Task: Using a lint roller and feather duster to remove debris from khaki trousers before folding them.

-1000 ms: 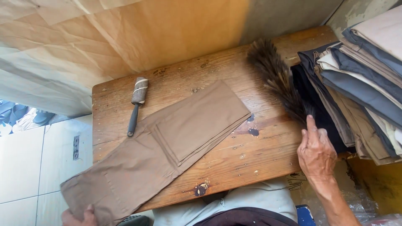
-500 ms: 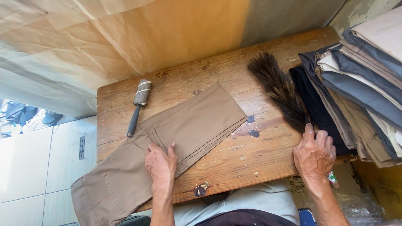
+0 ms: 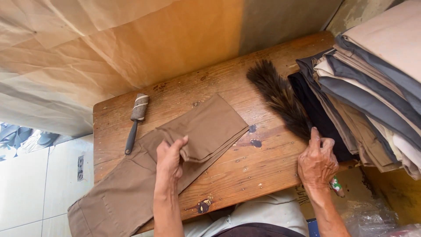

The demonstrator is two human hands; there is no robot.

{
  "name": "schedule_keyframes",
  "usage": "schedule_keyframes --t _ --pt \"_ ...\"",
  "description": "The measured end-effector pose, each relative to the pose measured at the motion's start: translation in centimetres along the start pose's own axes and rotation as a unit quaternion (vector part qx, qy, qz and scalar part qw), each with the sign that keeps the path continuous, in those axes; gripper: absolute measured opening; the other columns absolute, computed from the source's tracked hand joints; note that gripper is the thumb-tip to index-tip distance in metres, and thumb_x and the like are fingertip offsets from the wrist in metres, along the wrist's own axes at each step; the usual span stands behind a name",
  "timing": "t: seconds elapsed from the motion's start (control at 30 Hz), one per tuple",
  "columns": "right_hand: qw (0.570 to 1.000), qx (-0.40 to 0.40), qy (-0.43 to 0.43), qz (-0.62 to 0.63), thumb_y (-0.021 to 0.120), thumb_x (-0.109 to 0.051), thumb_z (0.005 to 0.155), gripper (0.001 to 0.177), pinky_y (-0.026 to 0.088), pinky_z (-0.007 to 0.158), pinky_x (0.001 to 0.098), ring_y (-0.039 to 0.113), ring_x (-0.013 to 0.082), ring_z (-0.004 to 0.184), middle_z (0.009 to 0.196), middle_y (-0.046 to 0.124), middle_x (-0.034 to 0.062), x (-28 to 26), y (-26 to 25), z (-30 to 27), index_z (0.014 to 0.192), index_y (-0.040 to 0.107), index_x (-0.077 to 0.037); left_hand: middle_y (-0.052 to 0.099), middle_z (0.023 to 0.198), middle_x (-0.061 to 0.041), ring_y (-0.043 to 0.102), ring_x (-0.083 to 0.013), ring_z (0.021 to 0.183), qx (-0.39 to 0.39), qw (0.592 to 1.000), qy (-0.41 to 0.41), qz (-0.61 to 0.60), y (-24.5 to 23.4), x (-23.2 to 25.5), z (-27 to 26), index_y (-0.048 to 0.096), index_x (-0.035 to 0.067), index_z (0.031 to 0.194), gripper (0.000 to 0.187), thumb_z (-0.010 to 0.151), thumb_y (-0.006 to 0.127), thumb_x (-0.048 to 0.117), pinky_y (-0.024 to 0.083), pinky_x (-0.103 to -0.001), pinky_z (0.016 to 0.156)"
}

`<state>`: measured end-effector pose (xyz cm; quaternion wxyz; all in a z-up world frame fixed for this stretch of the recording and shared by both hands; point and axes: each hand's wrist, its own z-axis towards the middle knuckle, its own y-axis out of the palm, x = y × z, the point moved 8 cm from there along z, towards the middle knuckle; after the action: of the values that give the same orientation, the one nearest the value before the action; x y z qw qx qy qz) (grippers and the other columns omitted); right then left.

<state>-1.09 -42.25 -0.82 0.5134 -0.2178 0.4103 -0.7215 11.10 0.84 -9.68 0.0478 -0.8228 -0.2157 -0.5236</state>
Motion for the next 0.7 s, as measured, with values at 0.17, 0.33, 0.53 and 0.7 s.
schedule_keyframes --t 0.17,0.33,0.53,0.7 --pt "0.997 -0.016 0.029 0.065 0.057 -0.008 0.107 0.033 0.060 0.062 0.0456 0.071 0.0339 0.074 0.102 0.051 0.0087 -0.1 -0.7 0.3 0.138 0.067 -0.010 0.070 0.109 -0.015 0.070 -0.0309 0.099 -0.174 0.975 0.032 -0.131 18.5 10.8 -5.4 0.062 0.004 0.132 0.058 0.080 0.085 0.011 0.059 -0.054 0.082" --pt "0.959 -0.076 0.118 0.245 0.052 -0.003 0.111 0.039 0.058 0.072 0.0467 0.065 0.0381 0.086 0.107 0.050 0.0234 3.3 0.3 -0.8 0.150 0.059 0.001 0.051 0.148 -0.035 0.039 -0.0510 0.147 -0.412 0.904 0.056 -0.101 28.3 18.1 -16.8 0.032 0.002 0.160 0.092 0.087 0.075 0.037 0.021 -0.073 0.117" --pt "0.929 -0.160 0.173 0.286 0.050 -0.023 0.103 0.056 0.043 0.112 0.0470 0.051 0.0402 0.138 0.150 0.052 0.0255 4.8 -3.1 -6.0 0.152 0.046 0.004 0.057 0.148 -0.024 0.059 -0.0317 0.136 -0.328 0.891 0.282 0.138 20.6 14.0 -13.2 0.045 0.000 0.148 0.061 0.097 0.060 0.032 0.048 -0.040 0.116" --pt "0.954 -0.030 0.091 0.283 0.051 -0.012 0.109 0.044 0.041 0.028 0.0248 0.041 0.0109 0.040 0.113 0.071 0.0222 4.9 -3.7 -10.1 0.152 0.054 -0.004 0.041 0.160 -0.024 0.030 -0.0425 0.152 -0.062 0.658 0.462 0.592 8.2 6.5 -8.1 0.049 0.011 0.148 0.068 0.092 0.069 0.044 0.023 -0.073 0.115"
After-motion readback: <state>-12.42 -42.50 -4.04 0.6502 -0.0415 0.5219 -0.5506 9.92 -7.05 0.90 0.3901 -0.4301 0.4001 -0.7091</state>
